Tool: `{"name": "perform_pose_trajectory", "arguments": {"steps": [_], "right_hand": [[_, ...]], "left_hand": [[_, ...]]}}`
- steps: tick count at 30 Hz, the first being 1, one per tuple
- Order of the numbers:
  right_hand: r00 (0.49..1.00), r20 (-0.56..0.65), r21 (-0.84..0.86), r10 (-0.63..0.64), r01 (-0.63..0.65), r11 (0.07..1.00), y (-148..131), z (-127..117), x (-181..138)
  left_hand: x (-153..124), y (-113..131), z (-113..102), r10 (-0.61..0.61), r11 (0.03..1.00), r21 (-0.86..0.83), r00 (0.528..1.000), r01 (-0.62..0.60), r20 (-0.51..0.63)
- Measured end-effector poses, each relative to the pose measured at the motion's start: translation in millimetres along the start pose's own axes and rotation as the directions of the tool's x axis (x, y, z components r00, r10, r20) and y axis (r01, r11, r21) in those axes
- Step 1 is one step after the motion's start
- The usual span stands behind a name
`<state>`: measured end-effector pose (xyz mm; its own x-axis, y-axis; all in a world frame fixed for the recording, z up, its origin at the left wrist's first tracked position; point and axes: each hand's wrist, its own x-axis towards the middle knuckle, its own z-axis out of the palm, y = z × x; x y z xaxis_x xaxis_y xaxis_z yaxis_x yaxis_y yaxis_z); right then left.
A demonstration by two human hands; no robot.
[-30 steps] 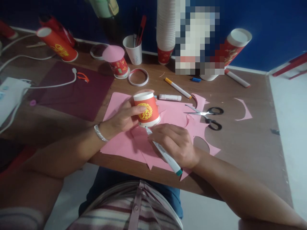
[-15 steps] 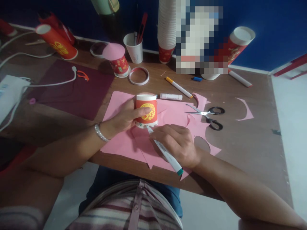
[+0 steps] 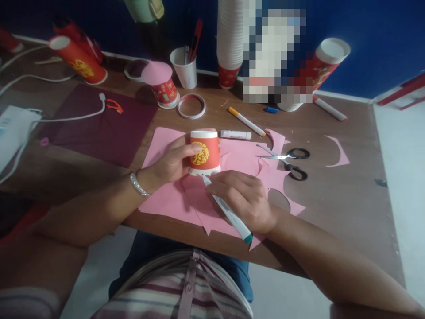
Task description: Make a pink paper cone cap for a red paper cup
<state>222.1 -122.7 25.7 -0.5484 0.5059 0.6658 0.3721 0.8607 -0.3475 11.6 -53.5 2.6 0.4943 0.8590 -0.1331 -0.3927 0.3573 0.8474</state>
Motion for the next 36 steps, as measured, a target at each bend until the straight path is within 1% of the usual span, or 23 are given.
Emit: {"name": "perform_pose_trajectory", "arguments": {"steps": [2,8,13,19,27,33,36], "right_hand": [[1.0,0.027,0.003,0.005,-0.005,1.0,0.0,-0.7,0.0],[1.0,0.017,-0.005,0.006,-0.006,1.0,0.3,-0.2,-0.8],[1.0,-0.013,-0.007,0.005,-0.005,1.0,0.5,1.4,1.0],[1.0,0.023,-0.054,0.02,-0.019,0.998,-0.9,0.0,3.3],[0.999,-0.015,-0.083,0.046,-0.047,0.995,-0.8,0.5,3.0],[0.999,0.025,-0.081,0.032,-0.03,0.996,-0.6,-2.1,5.2],[0.999,0.022,-0.074,0.039,-0.037,0.997,-0.3,-2.3,4.6]], "left_hand": [[-0.1,1.0,1.0,-0.011,1.0,-0.009,1.0,0.011,0.007],[-2.3,5.5,6.2,-0.051,0.999,0.002,0.999,0.051,-0.003],[-2.6,5.1,6.2,-0.049,0.999,0.016,0.999,0.05,-0.016],[-2.1,3.6,4.9,-0.036,0.999,0.029,0.999,0.036,-0.015],[-2.2,4.8,6.3,-0.028,1.0,0.009,1.0,0.028,-0.002],[-1.7,5.9,7.2,-0.04,0.999,-0.002,0.999,0.04,0.021],[-1.8,5.9,6.3,-0.033,0.999,-0.011,0.999,0.033,0.023]]}}
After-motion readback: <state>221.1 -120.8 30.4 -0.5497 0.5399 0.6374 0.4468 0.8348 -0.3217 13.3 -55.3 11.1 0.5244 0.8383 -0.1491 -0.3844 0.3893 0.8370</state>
